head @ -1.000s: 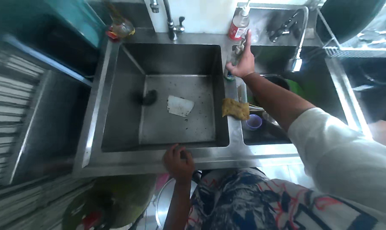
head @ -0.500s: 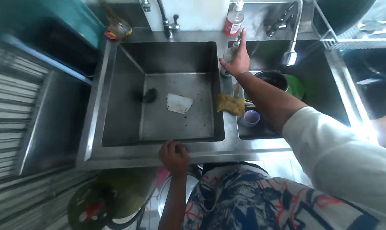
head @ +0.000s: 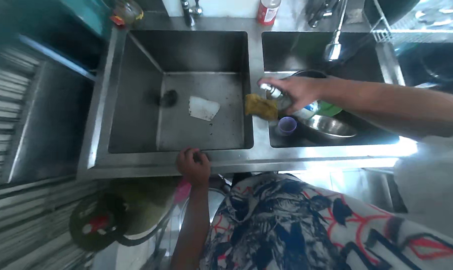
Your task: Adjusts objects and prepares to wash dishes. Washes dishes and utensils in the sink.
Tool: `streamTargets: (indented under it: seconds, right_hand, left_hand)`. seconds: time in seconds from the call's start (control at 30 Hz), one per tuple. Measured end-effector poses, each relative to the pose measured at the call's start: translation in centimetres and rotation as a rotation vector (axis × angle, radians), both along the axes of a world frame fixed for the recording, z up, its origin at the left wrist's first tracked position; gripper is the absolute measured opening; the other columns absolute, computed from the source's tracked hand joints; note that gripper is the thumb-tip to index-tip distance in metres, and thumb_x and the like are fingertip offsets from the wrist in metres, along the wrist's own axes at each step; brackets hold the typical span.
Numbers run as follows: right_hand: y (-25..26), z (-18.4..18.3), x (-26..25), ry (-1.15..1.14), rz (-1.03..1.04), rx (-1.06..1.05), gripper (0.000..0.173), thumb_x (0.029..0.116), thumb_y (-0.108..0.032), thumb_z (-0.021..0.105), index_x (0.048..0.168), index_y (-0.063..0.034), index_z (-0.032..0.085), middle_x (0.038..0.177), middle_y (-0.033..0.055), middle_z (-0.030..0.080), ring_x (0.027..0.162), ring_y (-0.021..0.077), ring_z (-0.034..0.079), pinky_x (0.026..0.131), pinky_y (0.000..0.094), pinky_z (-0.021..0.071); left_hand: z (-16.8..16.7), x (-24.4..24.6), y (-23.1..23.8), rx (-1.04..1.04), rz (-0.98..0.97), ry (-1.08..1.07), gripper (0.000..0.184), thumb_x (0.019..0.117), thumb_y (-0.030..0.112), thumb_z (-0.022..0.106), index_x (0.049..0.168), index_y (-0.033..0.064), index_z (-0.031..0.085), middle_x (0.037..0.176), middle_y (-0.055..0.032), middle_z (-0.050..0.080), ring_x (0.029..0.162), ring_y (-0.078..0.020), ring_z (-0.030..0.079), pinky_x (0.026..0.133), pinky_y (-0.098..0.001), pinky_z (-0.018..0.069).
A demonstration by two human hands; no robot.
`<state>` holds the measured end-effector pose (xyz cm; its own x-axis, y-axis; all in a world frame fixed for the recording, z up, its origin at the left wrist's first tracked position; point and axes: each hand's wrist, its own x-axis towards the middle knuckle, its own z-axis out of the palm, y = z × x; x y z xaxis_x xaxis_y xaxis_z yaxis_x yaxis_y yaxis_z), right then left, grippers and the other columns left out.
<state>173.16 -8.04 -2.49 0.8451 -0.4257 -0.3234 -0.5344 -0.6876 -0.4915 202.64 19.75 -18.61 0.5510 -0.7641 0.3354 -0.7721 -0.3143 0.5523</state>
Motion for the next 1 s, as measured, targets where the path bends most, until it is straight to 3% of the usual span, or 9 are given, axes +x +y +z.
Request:
streamTargets:
  seconds: [0.23, 0.43, 0.53, 0.67, 0.9, 1.0]
  right_hand:
    - [1.5, -2.3, 0.4, -0.051, 0.009, 0.073, 0.117, 0.0608, -0.009, 0.096, 0.158, -0.0193, 0.032, 0.119, 0.0217, 0.069, 0.101, 0.0416, 0.070, 0.088, 0.0633, 0.0551]
    - [2.2, -2.4, -0.6, -0.024, -0.031, 0.095, 0.105, 0.0646, -0.008, 0.093, 0.153, -0.0179, 0.038, 0.116, 0.0194, 0.070, 0.099, 0.0392, 0.070, 0.087, 0.0612, 0.0558]
    - [2.6, -2.9, -2.2, -0.041, -0.034, 0.070, 0.100, 0.0642, -0.010, 0.093, 0.149, -0.0182, 0.041, 0.121, 0.0161, 0.068, 0.100, 0.0354, 0.071, 0.086, 0.0579, 0.0577]
    - [3.4, -2.4, -3.8, -0.018, -0.036, 0.046, 0.096, 0.0643, -0.013, 0.094, 0.145, -0.0137, 0.043, 0.108, 0.0158, 0.070, 0.093, 0.0341, 0.071, 0.084, 0.0551, 0.0582]
    - [3.3, -1.8, -2.6, 0.016, -0.045, 0.041, 0.109, 0.0670, -0.016, 0.095, 0.156, -0.0210, 0.033, 0.112, 0.0196, 0.070, 0.096, 0.0402, 0.070, 0.084, 0.0613, 0.0560]
    - [3.1, -1.5, -1.5, 0.001, -0.027, 0.026, 0.108, 0.0657, -0.015, 0.093, 0.155, -0.0206, 0.034, 0.110, 0.0196, 0.070, 0.093, 0.0402, 0.070, 0.081, 0.0616, 0.0558]
  left_hand:
    - [0.4, -0.1, 0.1, 0.040, 0.014, 0.033, 0.024, 0.0925, 0.015, 0.060, 0.101, -0.0042, 0.072, 0.122, -0.0272, 0.066, 0.113, -0.0466, 0.063, 0.100, -0.0616, 0.0466]
    - [-0.1, 0.0, 0.1, 0.026, 0.027, 0.040, 0.026, 0.0921, 0.016, 0.058, 0.102, -0.0025, 0.072, 0.123, -0.0258, 0.065, 0.114, -0.0447, 0.062, 0.100, -0.0602, 0.0447]
    - [-0.1, -0.1, 0.1, 0.016, 0.033, 0.048, 0.024, 0.0921, 0.014, 0.059, 0.102, -0.0032, 0.072, 0.123, -0.0253, 0.065, 0.113, -0.0444, 0.062, 0.100, -0.0600, 0.0451]
    - [-0.3, -0.1, 0.0, 0.013, 0.052, 0.047, 0.022, 0.0925, 0.013, 0.059, 0.101, -0.0022, 0.072, 0.122, -0.0250, 0.065, 0.114, -0.0436, 0.061, 0.100, -0.0588, 0.0449]
    - [-0.5, 0.0, -0.1, 0.003, 0.045, 0.041, 0.022, 0.0924, 0.014, 0.058, 0.101, -0.0011, 0.072, 0.122, -0.0239, 0.065, 0.115, -0.0424, 0.061, 0.101, -0.0578, 0.0440]
    - [-0.3, 0.0, -0.1, 0.006, 0.040, 0.037, 0.022, 0.0930, 0.014, 0.058, 0.101, -0.0017, 0.072, 0.123, -0.0248, 0.065, 0.116, -0.0424, 0.061, 0.102, -0.0576, 0.0437]
